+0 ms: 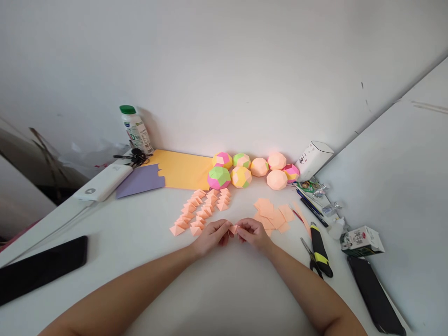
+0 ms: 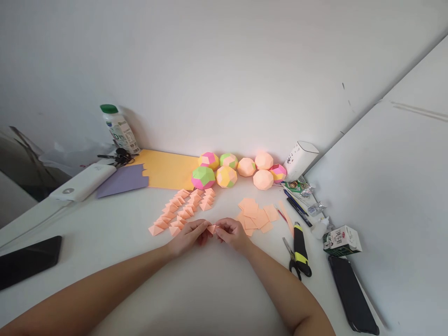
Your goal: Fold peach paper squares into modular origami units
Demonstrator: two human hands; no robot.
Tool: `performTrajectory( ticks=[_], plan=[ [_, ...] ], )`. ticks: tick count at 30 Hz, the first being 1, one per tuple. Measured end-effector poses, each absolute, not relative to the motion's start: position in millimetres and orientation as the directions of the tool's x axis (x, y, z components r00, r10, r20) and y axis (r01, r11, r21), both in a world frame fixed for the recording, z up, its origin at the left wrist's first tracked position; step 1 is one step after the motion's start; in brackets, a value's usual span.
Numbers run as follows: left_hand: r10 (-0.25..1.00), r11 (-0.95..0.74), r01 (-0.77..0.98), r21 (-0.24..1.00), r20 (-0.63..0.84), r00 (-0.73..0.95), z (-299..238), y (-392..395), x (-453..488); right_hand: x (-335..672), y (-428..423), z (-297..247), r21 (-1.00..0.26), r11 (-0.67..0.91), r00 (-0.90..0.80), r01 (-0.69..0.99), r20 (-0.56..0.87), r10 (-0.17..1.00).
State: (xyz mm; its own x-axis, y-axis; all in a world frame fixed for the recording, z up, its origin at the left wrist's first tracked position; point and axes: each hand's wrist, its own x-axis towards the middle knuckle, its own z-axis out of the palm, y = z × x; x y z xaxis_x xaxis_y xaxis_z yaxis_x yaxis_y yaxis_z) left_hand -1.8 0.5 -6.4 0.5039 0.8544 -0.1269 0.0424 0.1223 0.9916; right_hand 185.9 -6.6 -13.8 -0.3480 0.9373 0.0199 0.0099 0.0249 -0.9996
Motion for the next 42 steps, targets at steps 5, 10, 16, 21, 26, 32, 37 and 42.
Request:
performTrajectory(
  ticks=[5, 10, 16, 21, 26, 32, 37, 42],
  plan=[
    [0.869, 0.100, 0.079, 0.992, -0.126, 0.478, -1.7, 0.7, -0.5, 184.2, -7.5, -11.7, -0.997, 0.031, -0.350, 0.069, 0.005, 0.937],
    [0.870, 0.142, 0.015, 0.990, -0.133, 0.474, -2.5, 2.2, -0.2, 184.4, -7.1, -13.8, -0.992, 0.033, -0.330, 0.118, -0.008, 0.944],
    [0.848, 0.191, 0.059, 0.980, -0.195, 0.493, -1.3, 1.6, -1.7, 184.4, -7.4, -15.3, -0.994, 0.021, -0.333, 0.103, -0.015, 0.943],
    [0.827, 0.179, 0.061, 0.982, -0.183, 0.531, -3.7, 2.1, -2.6, 184.2, -7.5, -15.0, -0.997, 0.020, -0.339, 0.077, -0.008, 0.941],
    [0.828, 0.153, 0.105, 0.983, -0.186, 0.530, 0.5, 1.9, -1.7, 183.6, -8.4, -13.1, -0.994, 0.028, -0.296, 0.110, -0.006, 0.955],
    [0.844, 0.120, 0.106, 0.987, -0.158, 0.513, 4.3, 0.9, 0.4, 182.0, -8.6, -13.9, -0.990, 0.075, -0.264, 0.116, 0.042, 0.964],
    [0.837, 0.129, 0.121, 0.984, -0.174, 0.518, 1.5, 0.9, 1.2, 180.4, -8.7, -11.5, -0.989, 0.060, -0.264, 0.134, 0.023, 0.964],
    [0.849, 0.139, 0.127, 0.982, -0.185, 0.495, 0.6, 0.2, 1.3, 181.6, -8.1, -13.3, -0.980, 0.092, -0.322, 0.179, 0.030, 0.946]
  ],
)
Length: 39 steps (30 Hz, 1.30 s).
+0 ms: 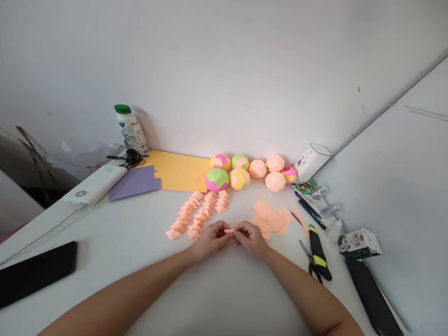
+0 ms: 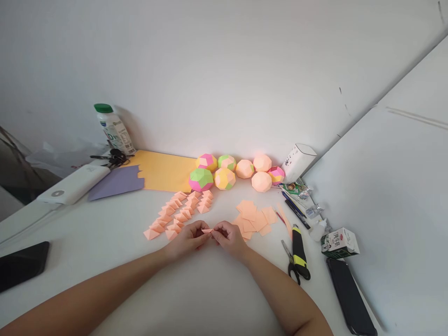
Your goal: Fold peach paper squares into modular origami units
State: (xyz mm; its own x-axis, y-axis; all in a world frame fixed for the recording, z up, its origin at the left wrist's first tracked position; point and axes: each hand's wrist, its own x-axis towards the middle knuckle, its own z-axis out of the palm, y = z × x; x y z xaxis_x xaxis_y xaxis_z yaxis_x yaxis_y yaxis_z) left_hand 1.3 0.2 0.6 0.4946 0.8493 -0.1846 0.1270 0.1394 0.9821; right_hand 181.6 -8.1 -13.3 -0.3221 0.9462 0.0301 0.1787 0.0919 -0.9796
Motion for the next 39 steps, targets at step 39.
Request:
performTrajectory(
  ticks=[39],
  plan=[
    [0.923, 0.165, -0.129, 0.978, -0.107, 0.371, -13.3, 5.6, 1.2, 182.3, -6.8, -10.3, -0.984, 0.039, -0.230, 0.174, -0.002, 0.973]
  ],
)
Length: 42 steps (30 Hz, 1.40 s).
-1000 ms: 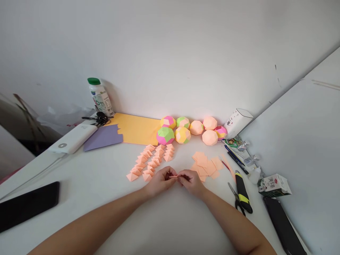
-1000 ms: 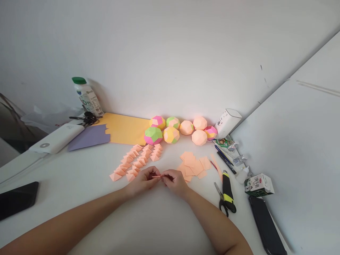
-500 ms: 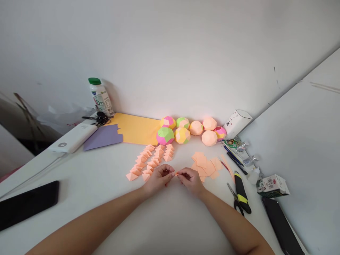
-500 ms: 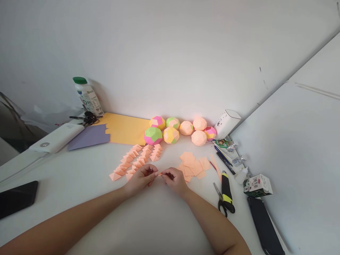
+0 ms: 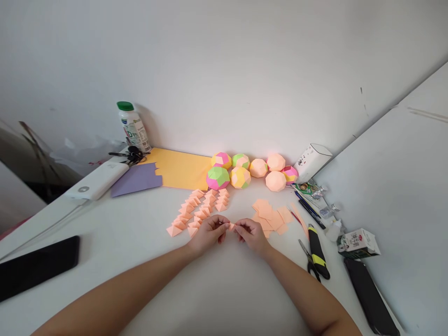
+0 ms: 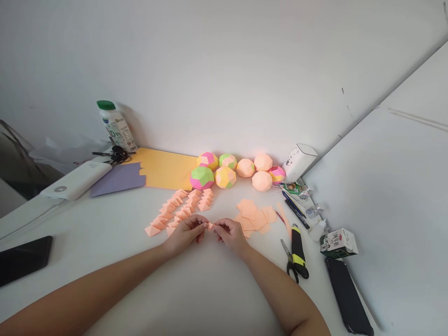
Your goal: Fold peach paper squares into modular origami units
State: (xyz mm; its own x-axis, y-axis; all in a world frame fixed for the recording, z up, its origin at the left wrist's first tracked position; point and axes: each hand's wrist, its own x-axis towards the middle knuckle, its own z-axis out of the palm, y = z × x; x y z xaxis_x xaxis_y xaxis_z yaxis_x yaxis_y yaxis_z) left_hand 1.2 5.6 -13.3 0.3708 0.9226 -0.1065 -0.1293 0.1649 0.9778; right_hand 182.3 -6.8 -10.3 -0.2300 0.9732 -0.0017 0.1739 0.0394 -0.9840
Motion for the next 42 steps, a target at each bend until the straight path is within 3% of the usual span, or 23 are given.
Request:
performTrajectory(
  ticks=[10, 12, 15, 18, 21, 24, 30, 34, 42],
  plan=[
    [0.955, 0.149, -0.093, 0.984, -0.119, 0.271, -4.8, 1.0, 3.1, 181.9, -3.9, -9.6, -0.991, 0.005, -0.211, 0.137, -0.024, 0.977],
    [0.967, 0.095, -0.021, 0.995, -0.087, 0.240, -4.6, -2.6, 4.6, 182.7, -2.1, -10.2, -0.995, -0.016, -0.192, 0.098, -0.034, 0.981],
    [0.963, -0.128, 0.207, 0.970, 0.071, 0.260, -7.2, -11.1, 6.9, 183.9, 0.9, -10.7, -0.998, -0.054, -0.167, 0.034, -0.059, 0.984],
    [0.848, -0.467, 0.394, 0.792, 0.274, 0.454, -10.8, -21.9, 7.8, 184.6, 2.9, -11.3, -0.997, -0.072, -0.139, -0.014, -0.069, 0.988],
    [0.608, -0.724, 0.438, 0.533, 0.191, 0.771, -9.3, -30.7, 5.5, 184.6, 2.8, -11.9, -0.998, -0.053, -0.134, -0.025, -0.049, 0.990],
    [0.466, -0.808, 0.407, 0.426, 0.040, 0.884, -0.1, -33.9, 1.7, 183.3, 1.6, -10.8, -0.999, -0.020, -0.129, 0.038, -0.025, 0.991],
    [0.455, -0.777, 0.454, 0.436, -0.109, 0.884, 14.0, -33.1, -0.3, 170.4, 11.6, -5.1, -0.965, -0.076, -0.043, 0.251, -0.090, 0.995],
    [0.489, -0.756, 0.480, 0.446, -0.103, 0.866, 5.9, -34.9, -2.6, 154.6, 33.9, -3.5, -0.894, -0.056, -0.053, 0.444, -0.089, 0.995],
    [0.444, -0.693, 0.499, 0.520, -0.238, 0.864, 7.4, -31.9, -8.0, 138.3, 49.1, -6.7, -0.858, 0.047, -0.074, 0.511, 0.010, 0.997]
  ],
)
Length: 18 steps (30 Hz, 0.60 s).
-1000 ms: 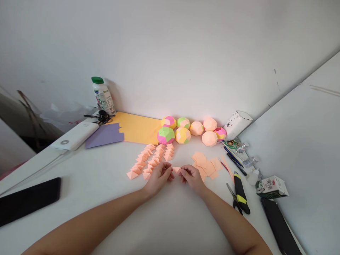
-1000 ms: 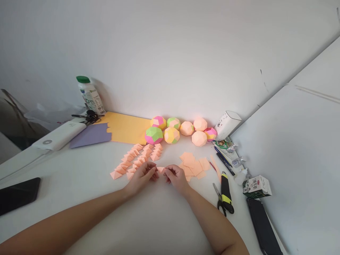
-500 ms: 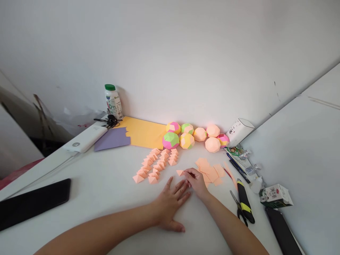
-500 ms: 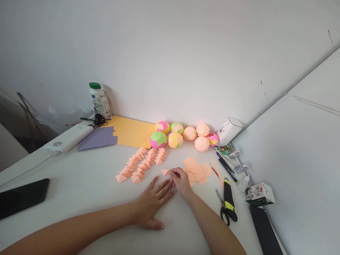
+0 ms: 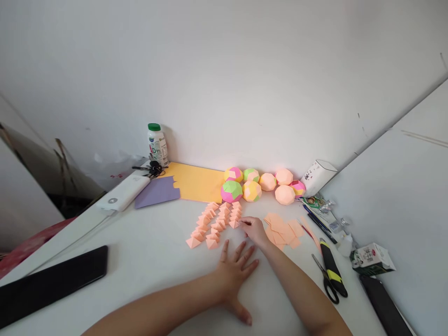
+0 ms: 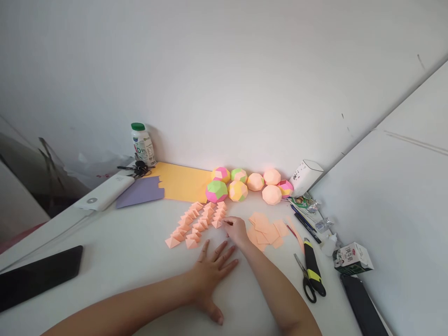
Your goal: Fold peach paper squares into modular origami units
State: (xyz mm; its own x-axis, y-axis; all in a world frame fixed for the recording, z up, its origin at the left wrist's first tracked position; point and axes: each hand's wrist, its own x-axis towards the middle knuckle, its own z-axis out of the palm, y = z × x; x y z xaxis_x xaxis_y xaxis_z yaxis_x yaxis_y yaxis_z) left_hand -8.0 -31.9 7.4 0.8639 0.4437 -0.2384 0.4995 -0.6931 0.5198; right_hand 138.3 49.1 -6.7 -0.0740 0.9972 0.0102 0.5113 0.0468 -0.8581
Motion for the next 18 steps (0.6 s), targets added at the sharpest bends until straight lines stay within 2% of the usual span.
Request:
performTrajectory(
  ticks=[5, 8, 10, 13, 16, 18],
  plan=[
    [0.388, -0.691, 0.471, 0.548, -0.268, 0.882, -0.3, -20.9, -8.6, 133.6, 42.9, -10.1, -0.803, 0.091, -0.014, 0.588, 0.102, 0.995],
    [0.309, -0.681, 0.469, 0.563, -0.359, 0.881, -4.6, -11.0, -9.1, 131.0, 41.3, -12.5, -0.759, 0.131, 0.011, 0.638, 0.179, 0.984],
    [0.274, -0.681, 0.450, 0.578, -0.369, 0.888, -3.4, -6.3, -10.5, 130.1, 38.0, -12.4, -0.749, 0.148, 0.039, 0.646, 0.226, 0.973],
    [0.291, -0.682, 0.441, 0.583, -0.337, 0.895, -0.3, -7.5, -13.7, 129.9, 27.1, -7.2, -0.755, 0.223, 0.045, 0.617, 0.317, 0.947],
    [0.405, -0.720, 0.461, 0.519, -0.225, 0.886, -3.5, -20.0, -14.3, 131.1, 14.3, 4.6, -0.731, 0.442, -0.285, 0.520, 0.339, 0.897],
    [0.502, -0.741, 0.495, 0.454, -0.116, 0.857, -7.8, -31.7, -11.3, 133.2, 9.8, 15.5, -0.777, 0.500, -0.403, 0.382, 0.347, 0.847]
  ],
)
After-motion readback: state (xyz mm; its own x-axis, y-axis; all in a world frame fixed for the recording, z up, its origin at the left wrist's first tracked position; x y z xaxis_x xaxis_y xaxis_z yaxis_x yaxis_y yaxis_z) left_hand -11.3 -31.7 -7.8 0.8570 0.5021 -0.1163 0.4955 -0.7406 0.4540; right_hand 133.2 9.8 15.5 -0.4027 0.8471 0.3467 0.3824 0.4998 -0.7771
